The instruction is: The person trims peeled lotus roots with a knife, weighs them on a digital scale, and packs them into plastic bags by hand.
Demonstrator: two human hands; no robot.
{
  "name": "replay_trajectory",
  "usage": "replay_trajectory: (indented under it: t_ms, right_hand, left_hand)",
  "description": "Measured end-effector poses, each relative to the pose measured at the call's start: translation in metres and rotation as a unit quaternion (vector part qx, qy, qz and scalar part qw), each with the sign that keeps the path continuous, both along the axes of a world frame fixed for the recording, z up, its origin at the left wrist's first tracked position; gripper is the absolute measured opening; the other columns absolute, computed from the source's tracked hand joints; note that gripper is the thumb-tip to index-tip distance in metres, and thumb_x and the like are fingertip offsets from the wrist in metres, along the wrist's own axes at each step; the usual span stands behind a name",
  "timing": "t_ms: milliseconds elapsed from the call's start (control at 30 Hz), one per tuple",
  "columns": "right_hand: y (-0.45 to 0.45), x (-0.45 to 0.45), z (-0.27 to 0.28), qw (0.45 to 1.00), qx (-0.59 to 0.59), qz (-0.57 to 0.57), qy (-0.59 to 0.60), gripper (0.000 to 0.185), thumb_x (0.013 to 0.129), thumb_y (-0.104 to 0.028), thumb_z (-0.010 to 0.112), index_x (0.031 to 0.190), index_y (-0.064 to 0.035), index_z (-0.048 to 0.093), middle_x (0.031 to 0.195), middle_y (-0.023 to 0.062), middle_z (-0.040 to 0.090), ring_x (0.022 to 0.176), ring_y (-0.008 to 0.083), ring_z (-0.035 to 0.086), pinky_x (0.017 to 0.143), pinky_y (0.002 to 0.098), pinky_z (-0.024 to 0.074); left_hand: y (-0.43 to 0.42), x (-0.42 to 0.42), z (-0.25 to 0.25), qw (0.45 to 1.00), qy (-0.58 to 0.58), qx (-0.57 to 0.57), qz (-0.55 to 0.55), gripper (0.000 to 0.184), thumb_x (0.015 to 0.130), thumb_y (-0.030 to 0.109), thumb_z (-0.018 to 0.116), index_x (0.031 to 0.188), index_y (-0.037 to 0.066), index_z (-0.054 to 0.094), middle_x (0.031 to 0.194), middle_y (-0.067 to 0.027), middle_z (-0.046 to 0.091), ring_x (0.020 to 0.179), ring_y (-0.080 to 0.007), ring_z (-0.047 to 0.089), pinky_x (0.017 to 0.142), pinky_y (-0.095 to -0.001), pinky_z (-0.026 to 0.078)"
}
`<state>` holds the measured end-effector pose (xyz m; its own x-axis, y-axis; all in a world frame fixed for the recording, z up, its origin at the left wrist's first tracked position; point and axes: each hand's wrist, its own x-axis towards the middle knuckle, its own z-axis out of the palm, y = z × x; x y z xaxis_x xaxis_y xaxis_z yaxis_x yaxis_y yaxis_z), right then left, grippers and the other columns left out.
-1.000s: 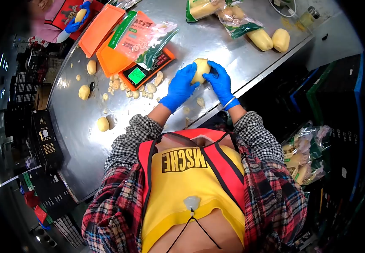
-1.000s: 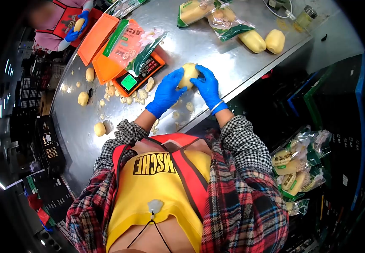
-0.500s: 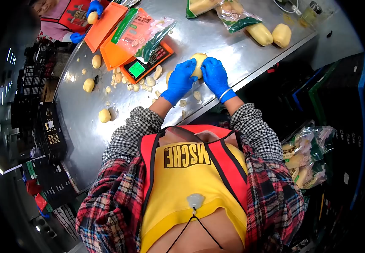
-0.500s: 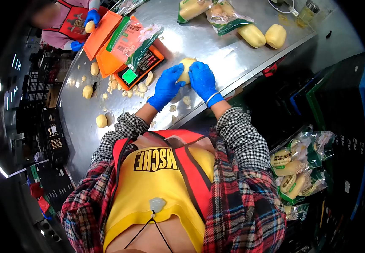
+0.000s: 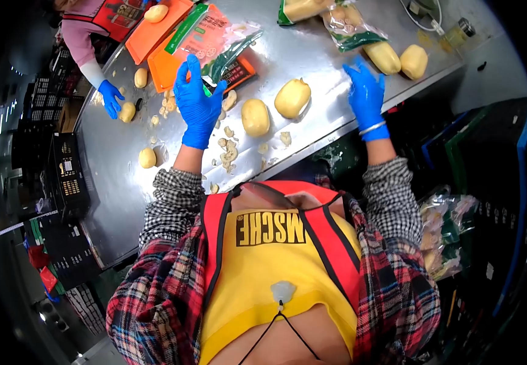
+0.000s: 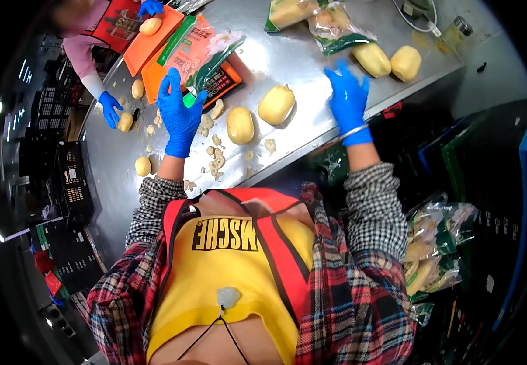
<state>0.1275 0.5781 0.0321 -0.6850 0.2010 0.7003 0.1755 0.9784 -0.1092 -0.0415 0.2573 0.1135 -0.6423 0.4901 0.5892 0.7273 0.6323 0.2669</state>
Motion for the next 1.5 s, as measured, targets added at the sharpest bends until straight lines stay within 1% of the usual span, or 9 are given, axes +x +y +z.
replay_trajectory:
  t_ms: [133,233,533,633,867,933,1067,1400,1500]
  right_hand:
    - [-0.126,-0.036,0.028,0.937,-0.26,0.13,-0.195,0.023,0.08,-0.03,0.063,0.099,-0.0155,0.065,0.069,0.0096,0.064,0.066,0.0284,0.063,0.068,0.0435,0.0506]
    - [-0.189,-0.051,0.016,0.895,-0.223,0.249,-0.296,0.064,0.074,-0.043,0.071,0.124,-0.0082,0.052,0.122,0.0223,0.052,0.093,0.0342,0.06,0.072,0.0437,0.0509]
    - [-0.187,-0.056,-0.034,0.857,-0.317,0.297,-0.277,0.083,0.067,-0.02,0.076,0.14,-0.0145,0.038,0.14,0.0256,0.035,0.111,0.0399,0.056,0.082,0.0443,0.0526]
    - [-0.162,-0.046,0.035,0.404,-0.83,0.308,-0.229,0.082,0.07,-0.019,0.074,0.142,-0.0097,0.036,0.137,0.0115,0.043,0.117,0.0276,0.051,0.088,0.0398,0.0515]
    - [-0.147,-0.074,0.103,0.154,-0.917,0.367,-0.009,0.075,0.079,-0.018,0.066,0.144,-0.0089,0.031,0.139,0.0129,0.043,0.124,0.0292,0.047,0.097,0.0454,0.0449]
    - [-0.147,-0.086,0.097,0.427,-0.79,0.438,-0.042,0.058,0.091,-0.029,0.051,0.142,-0.0077,0.034,0.145,0.0179,0.035,0.133,0.0381,0.034,0.109,0.0549,0.0286]
    - [-0.146,-0.091,0.094,0.217,-0.871,0.441,-0.02,0.058,0.092,-0.029,0.051,0.142,-0.0054,0.034,0.144,0.0178,0.036,0.132,0.0355,0.037,0.107,0.0533,0.0332]
    - [-0.136,-0.106,0.105,0.206,-0.913,0.351,0.021,0.045,0.097,-0.026,0.05,0.133,-0.0003,0.041,0.129,0.0171,0.05,0.115,0.029,0.053,0.099,0.0419,0.0455]
    - [-0.132,-0.108,0.108,0.373,-0.852,0.362,-0.072,0.04,0.097,-0.022,0.05,0.132,-0.0031,0.043,0.124,0.0141,0.053,0.112,0.025,0.054,0.096,0.0382,0.0466]
  left_hand:
    - [0.009,-0.011,0.005,0.994,0.043,-0.103,-0.007,0.097,0.062,0.046,0.081,0.138,0.001,0.04,0.135,-0.0243,0.045,0.123,-0.0381,0.044,0.102,-0.0441,0.036]
    - [0.031,-0.027,0.0,0.981,0.029,-0.187,0.04,0.077,0.07,0.039,0.076,0.13,0.001,0.047,0.113,-0.0213,0.057,0.102,-0.0363,0.057,0.083,-0.044,0.046]
    - [0.016,-0.035,-0.006,0.978,-0.156,-0.137,-0.011,0.02,0.084,0.023,0.056,0.091,0.005,0.061,0.085,-0.0193,0.062,0.077,-0.039,0.061,0.067,-0.0482,0.049]
    - [0.013,-0.044,-0.006,0.974,-0.223,-0.032,0.009,0.019,0.079,0.023,0.065,0.079,0.005,0.067,0.083,-0.0216,0.063,0.078,-0.0387,0.061,0.068,-0.0451,0.049]
    - [0.014,-0.05,0.024,0.89,-0.445,0.082,-0.049,0.015,0.07,0.018,0.072,0.077,0.005,0.071,0.075,-0.0137,0.067,0.065,-0.0199,0.064,0.063,-0.0313,0.05]
    - [0.016,-0.047,0.026,0.824,-0.509,0.23,-0.098,0.004,0.073,0.008,0.069,0.072,0.004,0.068,0.065,-0.0028,0.062,0.058,-0.0087,0.054,0.055,-0.0236,0.043]
    - [0.017,-0.039,0.035,0.758,-0.533,0.366,-0.081,0.008,0.078,0.01,0.069,0.074,0.003,0.066,0.068,-0.0023,0.061,0.059,-0.0084,0.052,0.055,-0.0247,0.043]
    - [0.043,0.0,0.039,0.994,-0.061,0.041,-0.081,0.013,0.08,0.013,0.058,0.092,0.008,0.059,0.085,-0.0131,0.055,0.081,-0.0329,0.056,0.069,-0.0419,0.047]
    - [0.045,0.012,0.059,0.987,0.007,0.119,-0.103,0.014,0.078,0.012,0.058,0.092,0.008,0.058,0.085,-0.0134,0.056,0.08,-0.0323,0.057,0.068,-0.0419,0.047]
